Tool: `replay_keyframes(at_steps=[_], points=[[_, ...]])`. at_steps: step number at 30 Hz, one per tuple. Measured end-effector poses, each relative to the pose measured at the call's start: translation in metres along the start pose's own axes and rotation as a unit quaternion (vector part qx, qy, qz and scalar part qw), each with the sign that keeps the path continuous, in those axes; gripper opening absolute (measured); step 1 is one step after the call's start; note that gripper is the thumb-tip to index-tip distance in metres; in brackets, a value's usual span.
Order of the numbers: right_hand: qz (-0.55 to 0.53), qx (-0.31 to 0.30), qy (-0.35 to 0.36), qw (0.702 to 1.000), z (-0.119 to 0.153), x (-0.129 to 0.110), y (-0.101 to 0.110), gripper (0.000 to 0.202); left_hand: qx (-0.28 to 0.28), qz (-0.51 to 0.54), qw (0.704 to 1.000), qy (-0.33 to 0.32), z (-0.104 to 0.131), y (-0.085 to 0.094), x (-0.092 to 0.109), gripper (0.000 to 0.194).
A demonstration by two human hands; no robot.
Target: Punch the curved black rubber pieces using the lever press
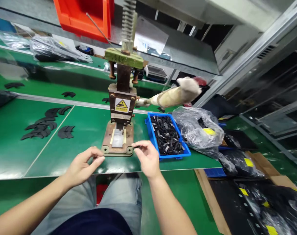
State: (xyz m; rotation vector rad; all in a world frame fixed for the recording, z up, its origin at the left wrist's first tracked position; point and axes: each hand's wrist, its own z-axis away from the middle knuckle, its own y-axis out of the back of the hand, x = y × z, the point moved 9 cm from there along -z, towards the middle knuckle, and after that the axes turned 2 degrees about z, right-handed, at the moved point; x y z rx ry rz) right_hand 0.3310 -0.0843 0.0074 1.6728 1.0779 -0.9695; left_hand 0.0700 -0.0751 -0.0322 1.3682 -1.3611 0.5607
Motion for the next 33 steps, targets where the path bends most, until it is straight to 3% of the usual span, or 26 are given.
replay_keyframes(at_steps=[4,7,10,23,29,31,33], points=[[-0.122,-0.030,-0.001,0.992,0.032,0.007,-0.058,0.018,-0.011,0.020,0.996,-0.083,0.001,-0.008,0.036,0.029],[-0.174,-0.053,0.003,0.983,0.042,0.012,-0.082,0.017,-0.018,0.022,0.994,-0.107,0.006,-0.010,0.041,0.030],[-0.192,-0.072,0.000,0.979,0.047,0.015,-0.094,0.016,-0.015,0.023,0.994,-0.103,0.012,-0.008,0.037,0.024],[-0.167,-0.084,-0.008,0.982,0.051,0.027,-0.094,0.015,-0.023,0.020,0.995,-0.090,0.015,-0.009,0.038,0.017],[-0.131,-0.090,-0.003,0.987,0.050,0.026,-0.098,0.017,-0.015,-0.004,0.991,-0.136,0.012,-0.003,0.044,0.013],[-0.106,-0.093,-0.001,0.990,0.042,0.021,-0.091,0.018,-0.025,-0.031,0.988,-0.146,0.003,0.001,0.037,0.014],[-0.082,-0.071,0.004,0.994,0.023,0.008,-0.069,0.023,-0.014,-0.070,0.987,-0.143,-0.013,0.011,0.024,0.014]])
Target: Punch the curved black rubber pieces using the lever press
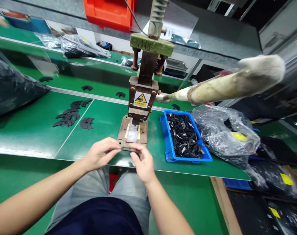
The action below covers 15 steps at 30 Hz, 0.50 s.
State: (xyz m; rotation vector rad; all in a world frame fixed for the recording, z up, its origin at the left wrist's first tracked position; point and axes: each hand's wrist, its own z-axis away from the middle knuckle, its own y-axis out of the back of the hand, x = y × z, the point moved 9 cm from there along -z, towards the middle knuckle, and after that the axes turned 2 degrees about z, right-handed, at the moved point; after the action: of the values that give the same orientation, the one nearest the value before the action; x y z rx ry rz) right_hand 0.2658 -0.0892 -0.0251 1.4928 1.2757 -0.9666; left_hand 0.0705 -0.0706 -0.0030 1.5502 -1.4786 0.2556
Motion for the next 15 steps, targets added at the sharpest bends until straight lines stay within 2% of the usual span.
replay_keyframes(at_steps=[2,3,5,6,7,8,10,13,15], points=[[0.024,0.063,0.033,0.997,-0.024,-0.035,0.038,0.027,0.020,-0.048,0.999,0.012,-0.015,0.010,-0.023,0.015],[0.036,0.114,0.067,0.991,-0.037,-0.062,0.062,0.027,0.027,-0.070,0.997,0.016,-0.024,0.013,-0.034,0.017],[0.057,0.218,0.211,0.951,-0.054,-0.135,0.102,0.031,0.026,-0.102,0.994,0.012,-0.041,0.015,-0.052,0.019],[0.032,0.231,0.287,0.929,-0.061,-0.171,0.113,0.038,0.017,-0.115,0.993,0.006,-0.049,0.012,-0.058,0.020],[0.009,0.216,0.349,0.912,-0.068,-0.202,0.117,0.044,0.004,-0.129,0.992,0.001,-0.056,0.008,-0.063,0.021],[-0.002,0.189,0.378,0.906,-0.077,-0.227,0.116,0.050,-0.014,-0.145,0.989,-0.005,-0.062,0.002,-0.067,0.022],[0.021,0.115,0.363,0.924,-0.098,-0.254,0.102,0.051,-0.055,-0.184,0.981,-0.015,-0.070,-0.010,-0.071,0.024],[0.023,0.058,0.380,0.923,-0.104,-0.262,0.080,0.032,-0.100,-0.232,0.967,-0.026,-0.078,-0.024,-0.072,0.028],[0.005,0.083,0.406,0.910,-0.093,-0.254,0.077,0.028,-0.120,-0.248,0.961,-0.027,-0.081,-0.028,-0.071,0.030]])
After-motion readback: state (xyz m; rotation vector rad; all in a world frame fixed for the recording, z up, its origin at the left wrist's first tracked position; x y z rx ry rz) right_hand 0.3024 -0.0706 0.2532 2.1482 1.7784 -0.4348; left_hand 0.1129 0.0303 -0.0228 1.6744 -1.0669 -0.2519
